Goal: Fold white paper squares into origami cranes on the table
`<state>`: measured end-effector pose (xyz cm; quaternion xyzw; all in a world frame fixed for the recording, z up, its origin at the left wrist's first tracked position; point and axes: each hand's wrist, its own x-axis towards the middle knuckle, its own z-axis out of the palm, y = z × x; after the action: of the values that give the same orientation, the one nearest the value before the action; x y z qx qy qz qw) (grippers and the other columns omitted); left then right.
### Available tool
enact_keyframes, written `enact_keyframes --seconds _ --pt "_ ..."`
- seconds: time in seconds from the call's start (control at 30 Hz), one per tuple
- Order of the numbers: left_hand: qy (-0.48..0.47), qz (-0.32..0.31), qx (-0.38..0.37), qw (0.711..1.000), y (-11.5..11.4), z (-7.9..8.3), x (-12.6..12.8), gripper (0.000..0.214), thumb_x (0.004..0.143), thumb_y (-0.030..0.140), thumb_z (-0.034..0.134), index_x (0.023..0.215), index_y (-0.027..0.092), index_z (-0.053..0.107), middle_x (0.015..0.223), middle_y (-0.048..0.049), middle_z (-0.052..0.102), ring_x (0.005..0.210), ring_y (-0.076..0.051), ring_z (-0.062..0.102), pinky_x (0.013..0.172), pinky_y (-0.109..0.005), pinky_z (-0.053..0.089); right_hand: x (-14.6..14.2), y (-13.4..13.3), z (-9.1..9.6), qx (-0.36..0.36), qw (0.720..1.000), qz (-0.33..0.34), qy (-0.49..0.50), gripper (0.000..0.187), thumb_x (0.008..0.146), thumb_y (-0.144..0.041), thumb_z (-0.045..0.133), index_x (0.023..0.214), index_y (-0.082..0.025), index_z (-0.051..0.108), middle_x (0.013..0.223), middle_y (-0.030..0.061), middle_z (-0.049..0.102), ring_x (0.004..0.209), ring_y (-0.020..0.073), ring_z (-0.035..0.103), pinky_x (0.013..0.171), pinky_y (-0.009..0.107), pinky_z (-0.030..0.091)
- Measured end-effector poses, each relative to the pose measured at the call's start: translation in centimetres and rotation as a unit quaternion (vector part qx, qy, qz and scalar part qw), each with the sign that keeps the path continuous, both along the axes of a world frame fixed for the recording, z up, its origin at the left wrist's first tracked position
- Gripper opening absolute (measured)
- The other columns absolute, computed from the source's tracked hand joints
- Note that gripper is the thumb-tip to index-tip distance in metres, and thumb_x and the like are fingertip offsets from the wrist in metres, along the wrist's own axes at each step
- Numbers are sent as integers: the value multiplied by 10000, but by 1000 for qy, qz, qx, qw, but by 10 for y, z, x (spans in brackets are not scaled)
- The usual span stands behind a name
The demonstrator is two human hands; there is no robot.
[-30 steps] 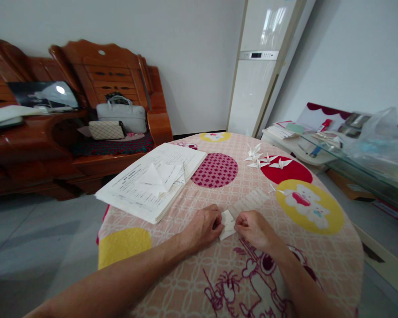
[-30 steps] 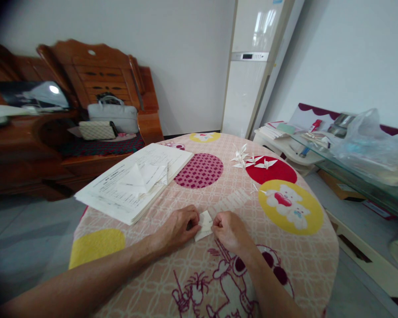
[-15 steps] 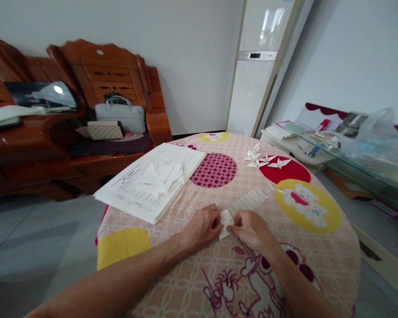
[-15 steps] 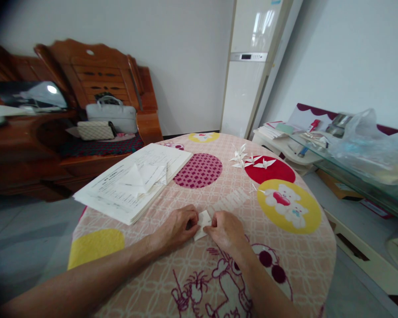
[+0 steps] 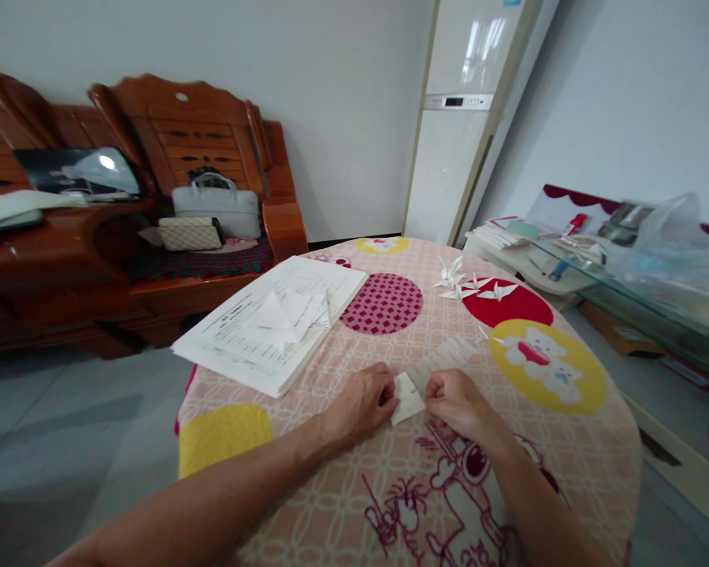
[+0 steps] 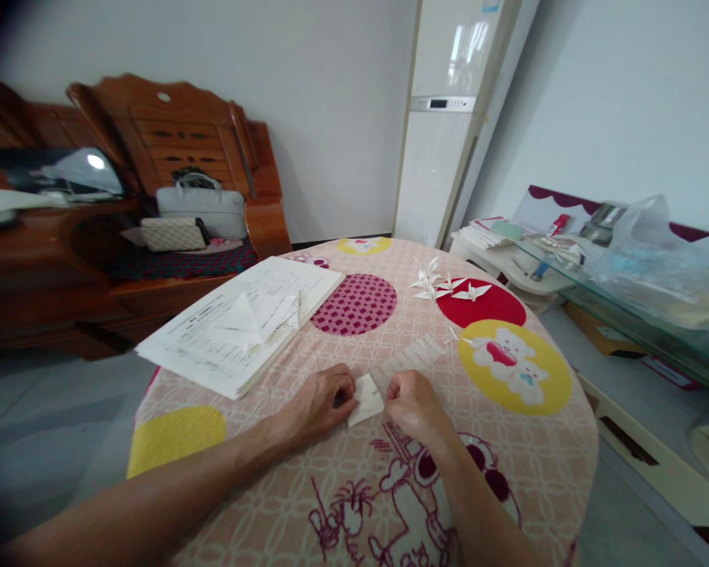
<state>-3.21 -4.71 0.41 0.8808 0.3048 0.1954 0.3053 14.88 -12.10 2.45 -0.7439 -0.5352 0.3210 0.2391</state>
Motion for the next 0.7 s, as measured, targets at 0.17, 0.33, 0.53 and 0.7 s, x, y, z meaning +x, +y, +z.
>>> enact_keyframes --seconds 0.17,0.33,0.53,0.7 --pt "-2 -1 -1 1000 -1 0 0 107 734 105 546 636 145 530 738 -12 544 656 -105 500 589 -214 352 -10 5 -5 116 986 50 113 120 703 -68 515 686 -171 575 537 -43 565 467 88 516 459 180 347" --pt "-38 16 1 999 1 -3 -4 41 700 109 570 694 146 553 762 -11 542 693 -119 510 616 -225 374 -24 9 -8 124 985 96 68 123 680 -49 551 683 -152 618 602 -8 618 562 111 563 523 194 378" --pt "-67 24 -57 996 2 0 -7 211 636 69 582 836 132 607 799 -11 561 699 -120 533 638 -225 420 -28 8 -6 106 990 79 45 124 660 -29 585 668 -141 638 598 1 626 555 121 575 528 203 385" --pt "-70 -3 -61 996 4 4 -10 212 636 51 569 823 121 641 813 -29 577 718 -128 542 656 -231 439 -29 9 -7 107 991 77 22 140 641 -7 599 660 -139 643 568 -8 608 533 114 554 526 203 380"
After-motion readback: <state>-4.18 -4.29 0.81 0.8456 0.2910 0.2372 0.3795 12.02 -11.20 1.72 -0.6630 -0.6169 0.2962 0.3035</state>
